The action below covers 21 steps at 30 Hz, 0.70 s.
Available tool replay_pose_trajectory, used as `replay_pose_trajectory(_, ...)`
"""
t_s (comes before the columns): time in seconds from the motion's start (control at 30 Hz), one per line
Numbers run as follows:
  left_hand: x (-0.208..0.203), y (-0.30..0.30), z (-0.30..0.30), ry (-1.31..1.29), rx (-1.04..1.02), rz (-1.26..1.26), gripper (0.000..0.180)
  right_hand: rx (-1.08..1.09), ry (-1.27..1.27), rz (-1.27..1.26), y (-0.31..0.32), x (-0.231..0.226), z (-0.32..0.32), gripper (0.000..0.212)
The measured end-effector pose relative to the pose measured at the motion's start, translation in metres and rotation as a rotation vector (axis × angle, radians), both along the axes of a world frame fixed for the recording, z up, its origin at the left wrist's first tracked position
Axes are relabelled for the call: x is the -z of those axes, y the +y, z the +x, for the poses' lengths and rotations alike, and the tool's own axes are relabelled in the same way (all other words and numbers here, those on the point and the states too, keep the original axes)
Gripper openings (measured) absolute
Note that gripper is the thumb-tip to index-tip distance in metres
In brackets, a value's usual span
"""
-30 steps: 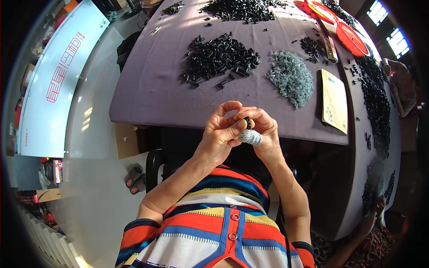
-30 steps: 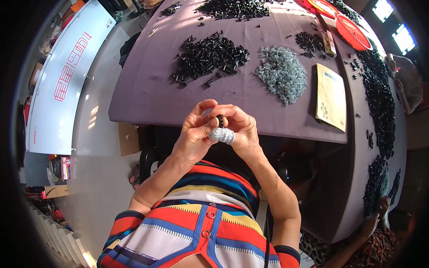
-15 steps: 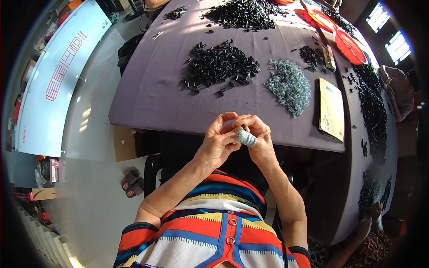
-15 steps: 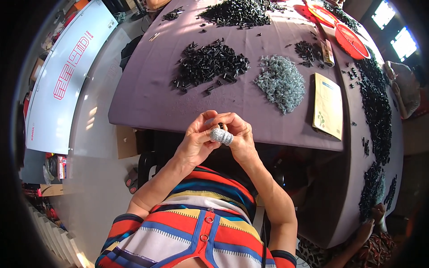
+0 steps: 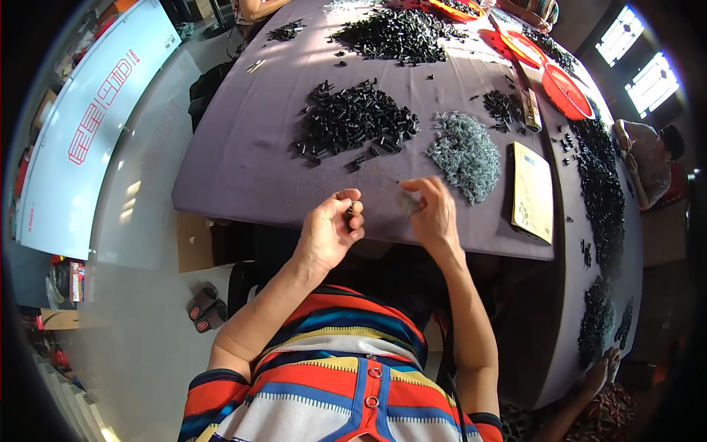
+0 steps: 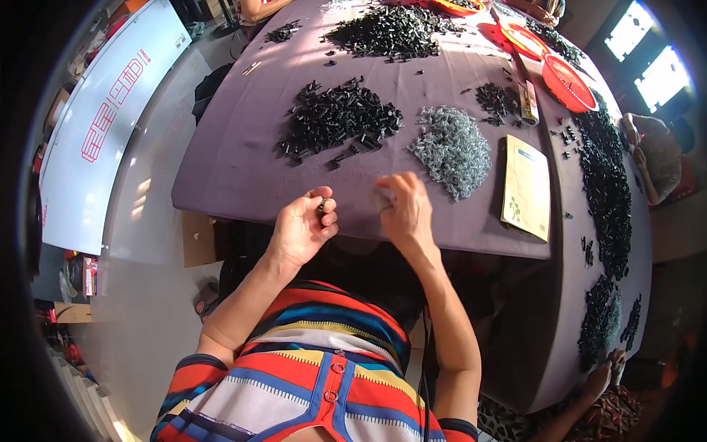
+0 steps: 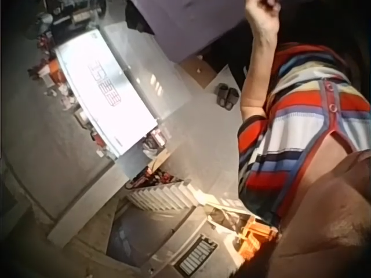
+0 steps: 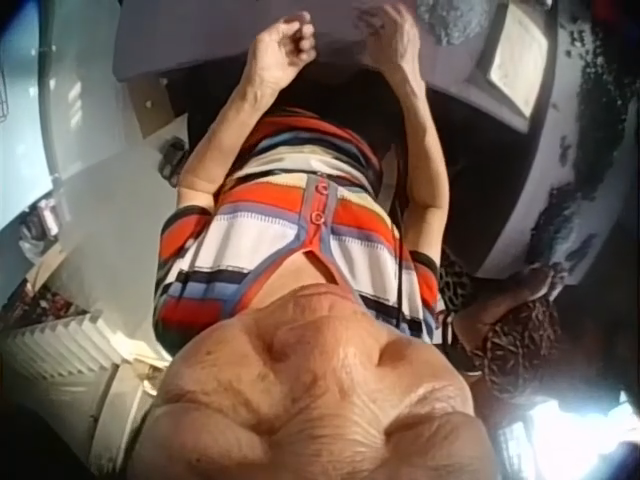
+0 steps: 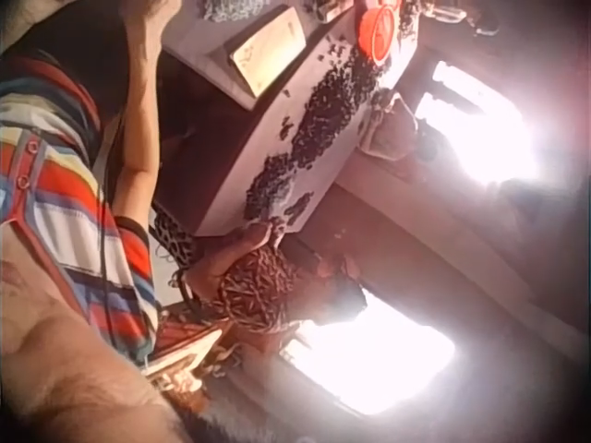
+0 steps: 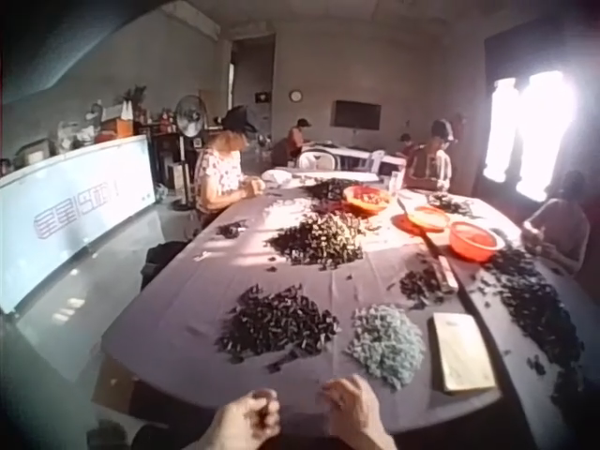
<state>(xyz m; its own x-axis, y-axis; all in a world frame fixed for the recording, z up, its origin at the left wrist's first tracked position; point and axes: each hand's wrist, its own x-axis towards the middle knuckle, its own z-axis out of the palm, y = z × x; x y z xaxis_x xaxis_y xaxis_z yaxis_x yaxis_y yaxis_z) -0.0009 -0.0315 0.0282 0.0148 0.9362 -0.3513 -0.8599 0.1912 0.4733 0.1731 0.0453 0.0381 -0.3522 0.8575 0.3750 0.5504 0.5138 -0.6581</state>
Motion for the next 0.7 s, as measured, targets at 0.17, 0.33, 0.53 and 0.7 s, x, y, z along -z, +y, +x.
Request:
replay_pose_trajectory(0.17, 0.010, -0.002, -0.024, -0.028, 0.009, 0.051, 0.014, 0.199, -0.269, 0.326, 0.061, 0.013, -0.003, 0.010)
replay_pose_trajectory(0.33, 0.009, -0.004, -0.050, -0.026, -0.035, 0.032, 0.010, 0.231, -0.566, 0.317, 0.089, 0.018, 0.000, 0.014)
replay_pose_trajectory(0.53, 0.010, 0.002, -0.111, 0.888, -0.208, 0.064, 0.011, 0.201, -0.627, 0.254, 0.097, 0.021, -0.002, 0.014)
replay_pose_trajectory(0.7, 0.028, 0.015, -0.163, 2.288, -0.573, 0.282, 0.012, 0.092, -0.671, 0.416, 0.091, 0.019, -0.003, 0.013)
